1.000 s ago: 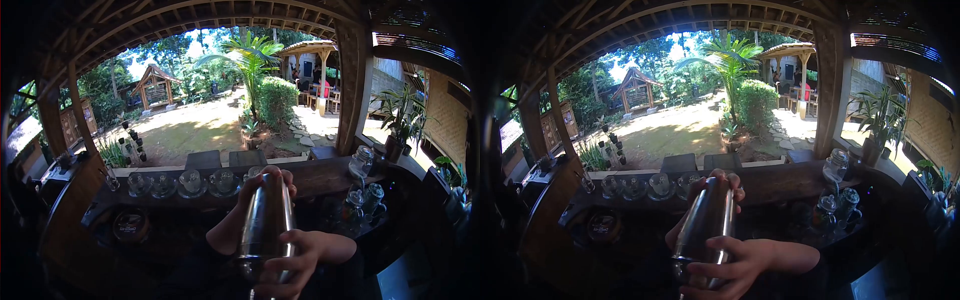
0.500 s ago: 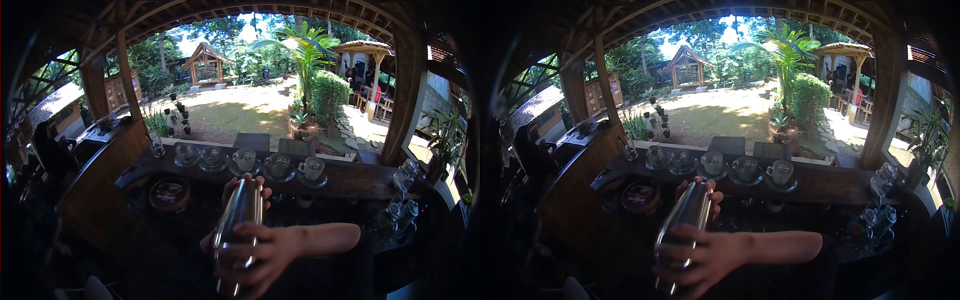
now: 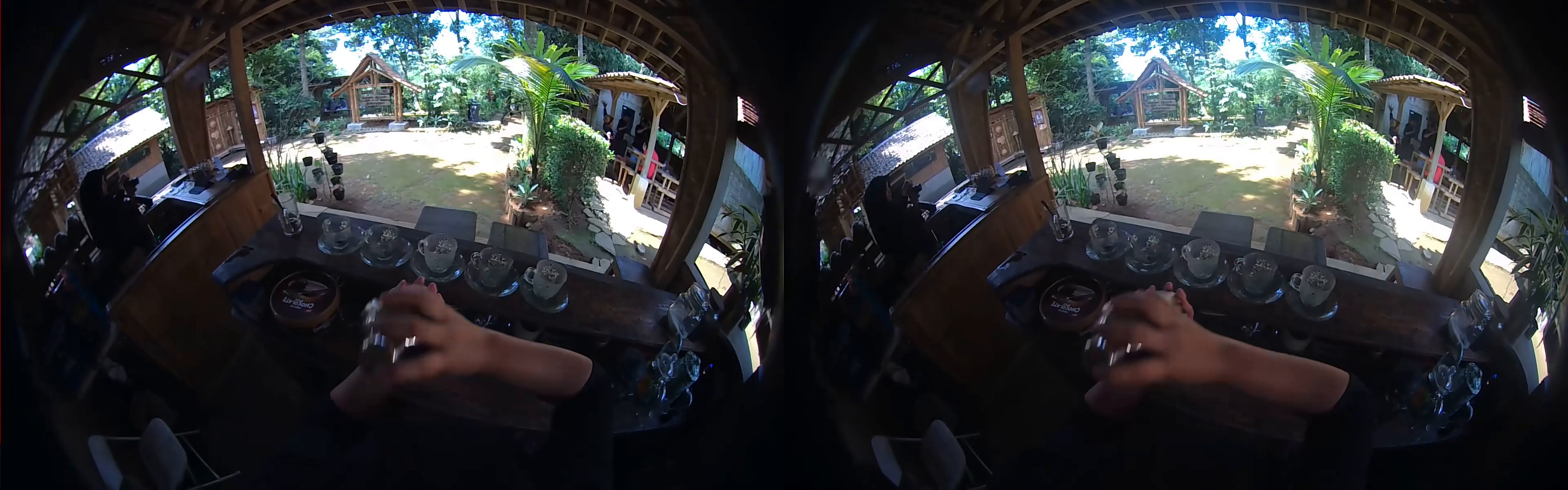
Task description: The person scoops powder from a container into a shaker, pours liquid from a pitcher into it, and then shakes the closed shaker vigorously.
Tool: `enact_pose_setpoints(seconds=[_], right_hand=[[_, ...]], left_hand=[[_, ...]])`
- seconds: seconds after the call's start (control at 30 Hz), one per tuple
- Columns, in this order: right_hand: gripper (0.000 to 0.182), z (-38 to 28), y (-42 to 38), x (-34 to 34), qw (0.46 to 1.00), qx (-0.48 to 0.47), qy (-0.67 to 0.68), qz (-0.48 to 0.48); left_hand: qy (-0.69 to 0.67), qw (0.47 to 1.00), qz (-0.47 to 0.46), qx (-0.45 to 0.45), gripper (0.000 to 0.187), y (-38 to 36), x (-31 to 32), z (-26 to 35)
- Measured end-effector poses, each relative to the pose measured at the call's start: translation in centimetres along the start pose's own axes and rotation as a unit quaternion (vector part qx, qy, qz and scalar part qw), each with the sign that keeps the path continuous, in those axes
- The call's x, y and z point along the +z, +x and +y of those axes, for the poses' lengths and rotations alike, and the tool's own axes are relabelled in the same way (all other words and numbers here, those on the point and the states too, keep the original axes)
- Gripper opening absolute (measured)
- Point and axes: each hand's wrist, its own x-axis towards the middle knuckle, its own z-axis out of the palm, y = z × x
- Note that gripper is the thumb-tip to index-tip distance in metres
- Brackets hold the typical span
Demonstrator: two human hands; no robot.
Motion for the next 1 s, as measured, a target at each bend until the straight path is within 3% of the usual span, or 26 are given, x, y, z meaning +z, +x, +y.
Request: enact_pose_setpoints(seconds=[0.07,0.1,0.13,0.17,0.23,0.27,0.3,0.33,0.4,0.43,0.5,0.53,0.57,0.6,0.67,0.7,0.73,0.77,0.8,0.87,0.93,1.0], right_hand=[[0.065,2.1,-1.7,1.7,0.99,0.126,0.012,0.061],[0.059,1.4,-1.0,1.5,0.994,0.091,0.01,0.058],[0.053,0.8,0.1,0.8,0.997,0.051,0.002,0.053],[0.048,0.1,1.1,0.0,0.999,0.012,-0.004,0.044],[0.048,-3.6,2.4,-0.8,0.993,-0.113,-0.033,-0.016],[0.052,-5.6,2.6,-0.9,0.975,-0.202,-0.062,-0.065],[0.052,-5.3,2.7,-0.9,0.976,-0.201,-0.06,-0.066],[0.055,-4.6,2.8,-0.9,0.982,-0.183,-0.037,-0.03],[0.057,-1.2,2.2,-1.0,0.993,-0.107,-0.043,0.0],[0.06,0.9,1.2,-0.7,0.999,0.028,-0.027,0.017],[0.073,4.3,-0.3,-0.4,0.963,0.259,-0.014,0.072],[0.075,4.4,-0.8,-0.4,0.956,0.267,0.048,0.109],[0.069,3.3,0.3,-0.7,0.982,0.168,0.018,0.08],[0.064,1.0,1.8,-1.1,0.997,0.067,-0.01,0.045],[0.059,-3.7,3.8,-1.2,0.987,-0.147,-0.064,-0.01],[0.059,-3.5,3.8,-1.2,0.987,-0.146,-0.063,-0.01],[0.057,-3.3,3.7,-1.3,0.986,-0.154,-0.055,-0.021],[0.054,-3.1,3.6,-1.3,0.985,-0.161,-0.047,-0.031],[0.054,-0.7,2.5,-1.2,0.994,-0.093,-0.046,-0.037],[0.059,2.1,0.6,-0.1,0.989,0.143,0.027,0.032],[0.063,3.3,0.2,0.2,0.935,0.325,0.104,0.1],[0.058,1.0,0.8,0.4,0.992,0.109,0.006,0.061]], left_hand=[[0.131,0.947,0.228,0.186,0.037,1.2,-3.8,0.0],[0.142,0.959,0.218,0.114,0.041,1.5,-3.8,0.6],[0.145,0.96,0.212,0.111,0.041,1.1,-3.7,0.9],[0.097,0.981,0.126,0.113,0.041,-0.2,-1.4,0.1],[0.047,0.993,-0.107,-0.017,0.039,-0.4,1.0,1.1],[0.061,0.98,-0.187,0.008,0.037,-0.7,2.2,0.1],[0.087,0.975,-0.203,-0.003,0.035,-0.7,2.7,0.2],[0.113,0.969,-0.218,-0.015,0.034,-0.6,3.0,0.4],[0.023,0.997,-0.067,-0.028,0.036,0.1,0.1,1.5],[-0.008,0.999,-0.015,-0.029,0.036,0.4,-1.7,1.9],[0.063,0.988,0.13,0.061,0.032,1.5,-5.1,1.9],[0.101,0.97,0.198,0.103,0.03,2.0,-5.5,2.1],[0.084,0.978,0.111,0.152,0.029,1.2,-1.7,-0.1],[0.086,0.979,0.103,0.154,0.029,0.9,0.3,-0.2],[0.001,0.998,-0.06,-0.025,0.031,-0.6,2.3,0.4],[0.021,0.986,-0.166,-0.004,0.032,-0.4,2.1,-0.3],[0.019,0.986,-0.164,-0.005,0.032,-0.1,2.1,-0.1],[-0.031,0.997,-0.064,-0.019,0.032,0.4,1.8,0.5],[-0.08,0.996,0.039,-0.033,0.032,0.4,1.2,1.0],[0.138,0.965,0.182,0.131,0.046,1.0,-3.6,0.4],[0.034,0.977,0.191,0.092,0.037,1.0,-4.1,1.7],[0.024,0.986,0.149,0.067,0.035,0.3,-2.2,2.4]])
